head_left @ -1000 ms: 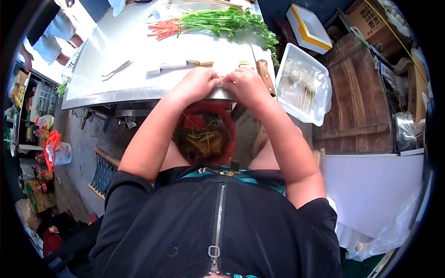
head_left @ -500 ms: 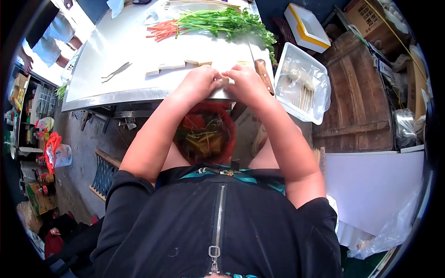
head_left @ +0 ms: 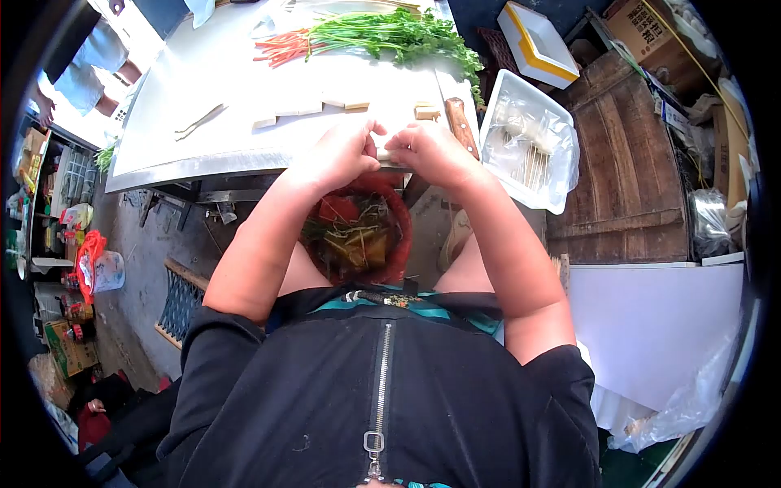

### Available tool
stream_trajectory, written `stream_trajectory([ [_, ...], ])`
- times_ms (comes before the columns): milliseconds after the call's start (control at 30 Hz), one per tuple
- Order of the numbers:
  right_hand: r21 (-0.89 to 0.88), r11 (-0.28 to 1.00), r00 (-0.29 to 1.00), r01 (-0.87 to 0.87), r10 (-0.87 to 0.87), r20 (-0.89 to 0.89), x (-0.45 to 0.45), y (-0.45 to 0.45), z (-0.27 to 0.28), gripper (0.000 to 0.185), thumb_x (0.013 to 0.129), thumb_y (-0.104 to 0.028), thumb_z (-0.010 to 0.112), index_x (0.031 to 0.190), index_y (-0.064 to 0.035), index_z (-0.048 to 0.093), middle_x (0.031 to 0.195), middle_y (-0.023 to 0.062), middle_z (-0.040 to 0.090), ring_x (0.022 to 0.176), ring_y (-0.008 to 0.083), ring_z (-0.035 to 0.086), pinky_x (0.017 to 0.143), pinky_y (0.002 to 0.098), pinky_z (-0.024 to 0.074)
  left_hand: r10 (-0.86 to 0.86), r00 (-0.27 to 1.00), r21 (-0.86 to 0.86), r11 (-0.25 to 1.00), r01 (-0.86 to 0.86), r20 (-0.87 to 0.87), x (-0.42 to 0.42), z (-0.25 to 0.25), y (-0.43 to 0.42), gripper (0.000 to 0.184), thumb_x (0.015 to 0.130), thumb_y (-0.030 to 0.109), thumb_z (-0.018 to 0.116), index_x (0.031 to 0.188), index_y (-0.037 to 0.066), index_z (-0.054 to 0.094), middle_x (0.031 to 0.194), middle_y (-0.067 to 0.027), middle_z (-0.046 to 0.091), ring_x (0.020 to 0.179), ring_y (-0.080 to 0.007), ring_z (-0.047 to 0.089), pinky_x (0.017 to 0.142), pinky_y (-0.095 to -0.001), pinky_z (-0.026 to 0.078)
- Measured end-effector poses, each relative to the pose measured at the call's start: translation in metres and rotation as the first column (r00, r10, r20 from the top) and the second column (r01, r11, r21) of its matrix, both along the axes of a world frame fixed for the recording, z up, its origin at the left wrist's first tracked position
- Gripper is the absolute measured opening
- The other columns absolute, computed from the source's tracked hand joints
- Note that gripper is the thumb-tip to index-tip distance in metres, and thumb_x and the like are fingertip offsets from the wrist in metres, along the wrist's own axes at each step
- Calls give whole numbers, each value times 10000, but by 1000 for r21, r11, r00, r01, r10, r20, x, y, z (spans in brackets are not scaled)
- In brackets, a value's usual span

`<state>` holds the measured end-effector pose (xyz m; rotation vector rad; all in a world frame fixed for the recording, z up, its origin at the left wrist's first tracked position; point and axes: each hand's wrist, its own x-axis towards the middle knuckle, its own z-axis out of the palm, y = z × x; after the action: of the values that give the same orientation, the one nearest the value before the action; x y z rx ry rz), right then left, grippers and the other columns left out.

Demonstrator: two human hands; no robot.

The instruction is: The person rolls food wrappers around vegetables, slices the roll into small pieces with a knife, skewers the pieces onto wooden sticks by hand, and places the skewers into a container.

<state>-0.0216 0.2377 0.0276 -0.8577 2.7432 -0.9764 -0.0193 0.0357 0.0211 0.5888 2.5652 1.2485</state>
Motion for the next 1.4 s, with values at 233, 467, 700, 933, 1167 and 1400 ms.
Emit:
stream_trajectory([
  [233,44,999,999,-11,13,-41,-6,1,-7,204,820,-92,705,1016,-37,729,920,151,675,887,277,658,802,354,517,97,986,-36,994,-103,-137,6,-6,11,255,733,49,741,969,7,655,802,-160,671,777,-301,673,715,-390,527],
  [467,-100,993,963,66,-90,-256,-2,5,-5,226,738,-131,763,949,-62,714,901,141,674,913,318,649,833,402,513,18,979,-213,975,-61,-201,-8,-5,12,239,854,245,699,922,16,696,834,-196,671,778,-332,658,709,-388,509],
  [700,0,999,967,43,-41,-253,-15,2,-10,127,791,-114,714,899,-47,705,897,121,658,917,306,625,793,366,512,71,992,-72,994,-79,-101,-7,2,4,258,859,178,670,1049,5,648,904,-198,661,852,-353,645,751,-407,504],
  [933,68,997,828,31,12,-561,-24,-2,-15,80,793,-79,664,853,-61,714,867,98,659,850,298,626,757,394,522,64,949,-136,985,-110,-309,-20,-14,10,200,864,141,656,1017,17,621,944,-231,652,929,-402,628,815,-463,498],
  [1167,376,920,793,108,149,-591,-31,-18,-14,263,723,-33,636,979,-69,684,954,72,640,972,265,606,894,360,488,152,944,-143,969,-201,-294,-23,-20,7,300,933,142,586,1183,-24,597,924,-210,653,890,-352,638,814,-414,504],
  [1400,-69,990,891,124,-142,-432,-35,-19,-24,240,898,-143,602,1093,-24,677,967,121,693,891,265,662,799,379,526,264,880,411,806,-426,395,-6,-8,5,367,944,188,645,1242,-20,595,897,-59,675,741,-91,618,643,-289,522],
])
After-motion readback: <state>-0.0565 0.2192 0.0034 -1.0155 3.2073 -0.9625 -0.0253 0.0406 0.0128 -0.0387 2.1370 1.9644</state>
